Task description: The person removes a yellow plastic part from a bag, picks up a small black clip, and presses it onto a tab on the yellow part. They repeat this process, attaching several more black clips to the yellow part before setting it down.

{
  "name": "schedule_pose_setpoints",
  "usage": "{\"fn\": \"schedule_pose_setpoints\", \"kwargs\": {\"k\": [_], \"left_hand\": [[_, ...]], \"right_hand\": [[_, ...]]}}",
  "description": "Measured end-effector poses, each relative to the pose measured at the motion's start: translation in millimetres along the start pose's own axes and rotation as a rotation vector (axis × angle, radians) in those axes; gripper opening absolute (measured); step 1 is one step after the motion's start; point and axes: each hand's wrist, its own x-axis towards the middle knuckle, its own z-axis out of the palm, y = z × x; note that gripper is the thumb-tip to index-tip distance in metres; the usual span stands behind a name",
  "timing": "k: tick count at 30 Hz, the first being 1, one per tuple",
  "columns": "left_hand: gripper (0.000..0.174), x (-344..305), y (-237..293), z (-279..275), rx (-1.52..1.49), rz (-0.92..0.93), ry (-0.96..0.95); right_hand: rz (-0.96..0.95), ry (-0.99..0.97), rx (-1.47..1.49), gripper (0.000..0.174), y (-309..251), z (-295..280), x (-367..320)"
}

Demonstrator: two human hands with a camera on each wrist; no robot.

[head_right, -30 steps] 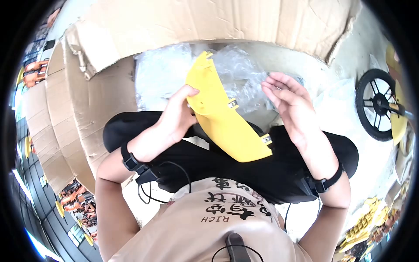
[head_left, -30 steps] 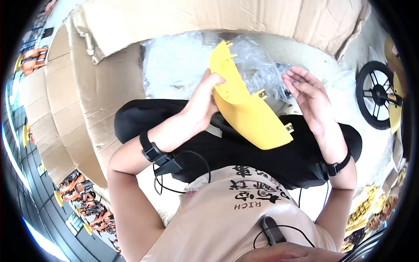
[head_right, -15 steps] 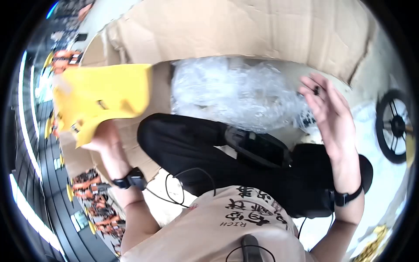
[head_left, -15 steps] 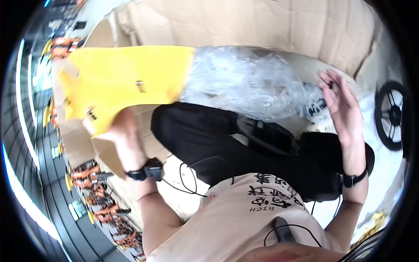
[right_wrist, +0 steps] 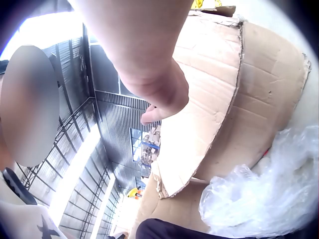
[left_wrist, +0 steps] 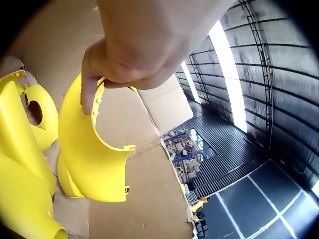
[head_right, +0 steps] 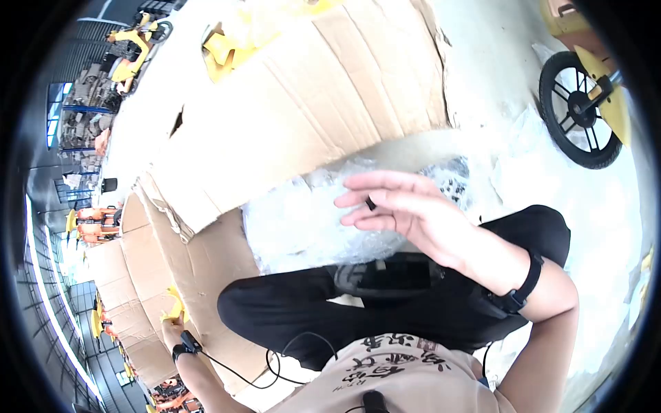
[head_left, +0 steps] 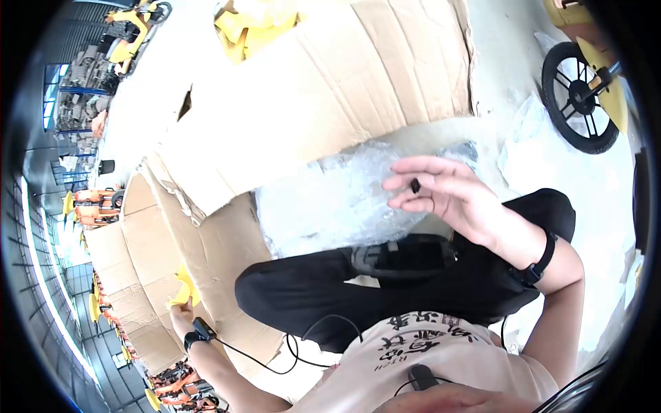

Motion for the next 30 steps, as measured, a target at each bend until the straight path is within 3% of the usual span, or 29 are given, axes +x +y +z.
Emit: {"fn": "schedule_pose_setpoints", "kwargs": {"k": [1, 3, 7, 9, 12, 15, 16, 21, 25, 30], "left_hand": [[0.021, 29.7, -12.2, -35.6, 0.76, 0.484, -0.127], [0.02, 7.0, -10.9, 13.7, 0.186, -0.108, 0.011], [0.035, -58.6, 14.1, 93.9, 0.287, -0.131, 0.052], [0.04, -62.6, 43.6, 134.2, 0.46, 0.119, 0.161], [0.045, -136.7, 95.6, 259.9, 0.551, 0.514, -0.089], [0.043, -230.9, 115.6, 408.0, 0.498, 0.778, -0.544], [0.042, -282.7, 109.3, 461.6, 0.539, 0.816, -0.603], [0.041, -353.5, 55.2, 673.0, 0.85, 1.014, -1.145], [0.048, -393.2, 20.6, 796.0, 1.152, 1.126, -1.517], [0.06, -418.9, 5.2, 894.1, 1.508, 1.236, -1.6]], "right_hand": [[0.012, -0.005, 0.012, 0.039, 0.2, 0.7, -0.6], [-0.001, -0.001, 0.001, 0.039, -2.9, 4.6, -1.0], [0.018, 0.075, -0.012, 0.037, -5.4, 2.9, -1.4], [0.014, 0.077, -0.051, 0.036, -1.0, 2.0, -0.5], [0.113, 0.094, -0.167, 0.036, 4.0, 4.1, 1.4], [0.18, 0.122, -0.156, 0.033, 12.5, 1.3, 5.3], [0.177, 0.123, -0.168, 0.033, 13.6, 0.5, 7.0], [0.28, 0.202, -0.095, 0.031, 21.7, -7.8, 14.4], [0.286, 0.194, -0.086, 0.031, 23.3, -12.1, 17.0], [0.314, 0.19, -0.016, 0.03, 10.4, -16.3, 24.6]]}}
